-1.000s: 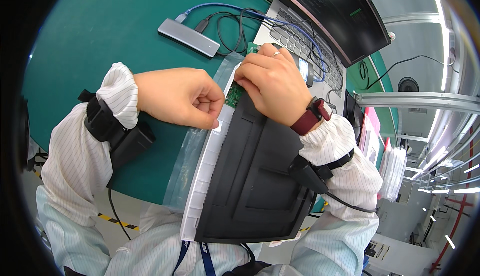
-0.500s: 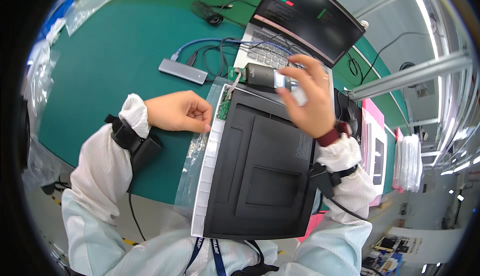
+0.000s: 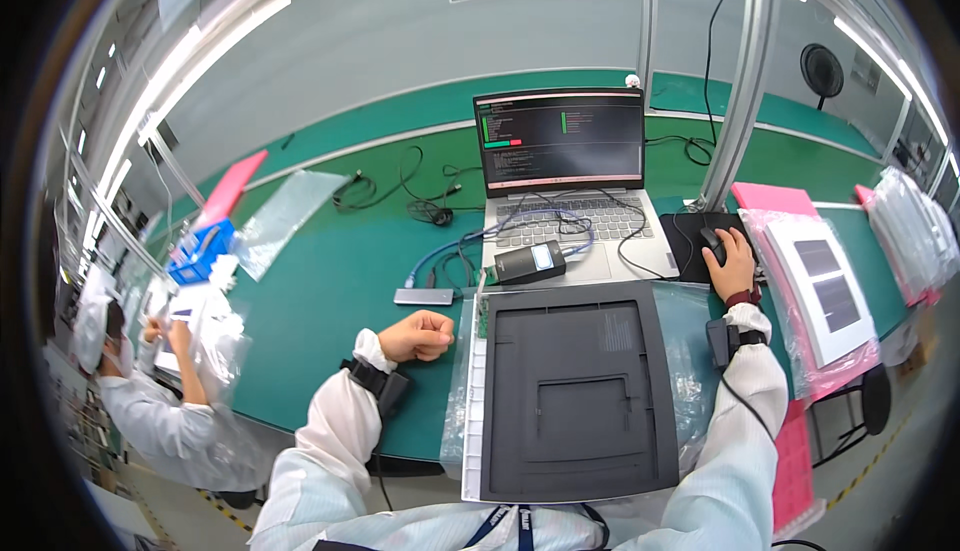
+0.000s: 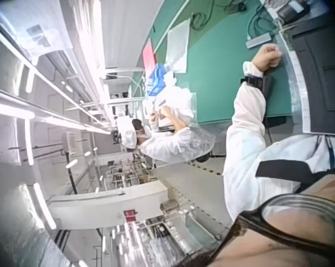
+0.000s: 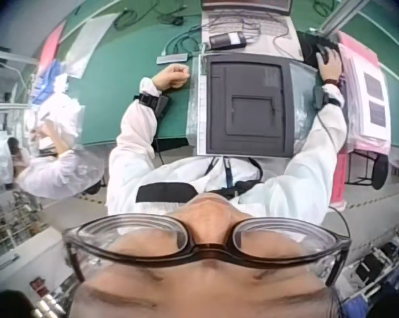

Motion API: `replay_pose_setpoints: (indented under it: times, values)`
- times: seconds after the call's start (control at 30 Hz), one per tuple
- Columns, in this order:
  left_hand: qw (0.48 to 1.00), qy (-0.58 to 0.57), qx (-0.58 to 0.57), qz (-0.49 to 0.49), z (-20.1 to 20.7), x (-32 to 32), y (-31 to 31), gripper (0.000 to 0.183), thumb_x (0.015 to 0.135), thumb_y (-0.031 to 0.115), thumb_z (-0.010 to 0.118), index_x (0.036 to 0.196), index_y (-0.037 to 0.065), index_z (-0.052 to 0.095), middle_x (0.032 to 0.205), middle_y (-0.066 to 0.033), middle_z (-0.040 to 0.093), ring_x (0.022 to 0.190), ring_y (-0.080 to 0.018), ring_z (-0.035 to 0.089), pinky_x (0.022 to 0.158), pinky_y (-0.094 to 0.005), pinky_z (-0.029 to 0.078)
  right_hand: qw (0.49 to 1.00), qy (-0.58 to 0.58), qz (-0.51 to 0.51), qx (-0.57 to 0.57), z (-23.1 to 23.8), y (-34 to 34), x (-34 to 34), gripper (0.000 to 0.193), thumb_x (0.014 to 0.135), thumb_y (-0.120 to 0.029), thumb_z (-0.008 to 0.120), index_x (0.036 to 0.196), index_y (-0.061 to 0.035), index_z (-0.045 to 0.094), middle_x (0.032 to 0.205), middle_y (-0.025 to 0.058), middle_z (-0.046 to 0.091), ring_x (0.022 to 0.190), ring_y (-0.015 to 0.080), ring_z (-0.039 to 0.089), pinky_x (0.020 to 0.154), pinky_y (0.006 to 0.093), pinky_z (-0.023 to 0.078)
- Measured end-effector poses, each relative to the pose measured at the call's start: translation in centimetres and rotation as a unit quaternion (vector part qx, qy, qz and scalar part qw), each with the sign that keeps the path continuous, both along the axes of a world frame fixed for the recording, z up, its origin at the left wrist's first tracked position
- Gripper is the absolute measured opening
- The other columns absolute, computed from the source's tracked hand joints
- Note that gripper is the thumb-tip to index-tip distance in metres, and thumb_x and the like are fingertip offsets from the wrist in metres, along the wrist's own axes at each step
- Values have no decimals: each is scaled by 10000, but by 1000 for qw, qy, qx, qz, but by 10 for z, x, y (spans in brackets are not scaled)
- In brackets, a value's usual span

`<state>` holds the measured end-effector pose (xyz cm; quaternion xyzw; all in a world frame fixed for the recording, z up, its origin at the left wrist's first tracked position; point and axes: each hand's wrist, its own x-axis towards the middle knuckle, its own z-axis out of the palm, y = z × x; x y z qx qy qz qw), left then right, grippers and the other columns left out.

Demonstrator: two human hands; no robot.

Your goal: Testing electronic components using a handheld scanner and logging data on a laptop.

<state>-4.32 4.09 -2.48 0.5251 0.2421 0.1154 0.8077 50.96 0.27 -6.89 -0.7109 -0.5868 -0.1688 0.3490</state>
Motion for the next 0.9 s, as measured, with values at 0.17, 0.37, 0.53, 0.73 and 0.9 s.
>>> replay_pose_setpoints:
  times: [0.17, 0.37, 0.53, 0.73, 0.9]
  values:
    - [995, -92, -37, 32, 10, 18, 9, 290, 900, 174, 529, 677, 129, 348, 559, 66, 255, 456, -44, 217, 418, -225, 176, 1000, -16, -14, -7, 11, -2, 4, 420, 746, -235, 659, 1135, -115, 553, 1212, 157, 481, 1082, 358, 491, 900, 426, 420]
    - [968, -208, -107, 92, 14, 57, 13, 319, 903, 182, 480, 653, 139, 287, 543, 55, 218, 441, -66, 205, 415, -247, 181, 999, 24, 23, -13, 13, 5, -7, 418, 718, -172, 654, 1120, -105, 561, 1182, 147, 484, 1029, 357, 515, 878, 416, 436]
    - [923, -337, -184, 0, -12, 51, 13, 330, 850, 175, 485, 600, 138, 273, 497, 45, 170, 417, -91, 165, 417, -277, 158, 997, 54, 53, -16, 16, 0, -5, 408, 701, -145, 654, 1091, -63, 565, 1171, 162, 480, 1059, 360, 492, 922, 403, 406]
    - [893, -406, -192, 11, -19, 33, 24, 335, 835, 182, 459, 581, 148, 242, 496, 40, 153, 411, -105, 145, 431, -286, 156, 995, 71, 67, -15, 15, -2, -11, 407, 705, -151, 667, 1090, -59, 572, 1177, 162, 483, 1078, 350, 497, 927, 388, 410]
    - [909, -371, -189, 22, -19, 34, 24, 374, 811, 197, 471, 542, 145, 216, 474, 36, 141, 398, -102, 124, 411, -291, 127, 996, 49, 70, -21, 16, -4, -13, 407, 714, -159, 671, 1097, -63, 569, 1181, 158, 486, 1077, 347, 501, 921, 385, 416]
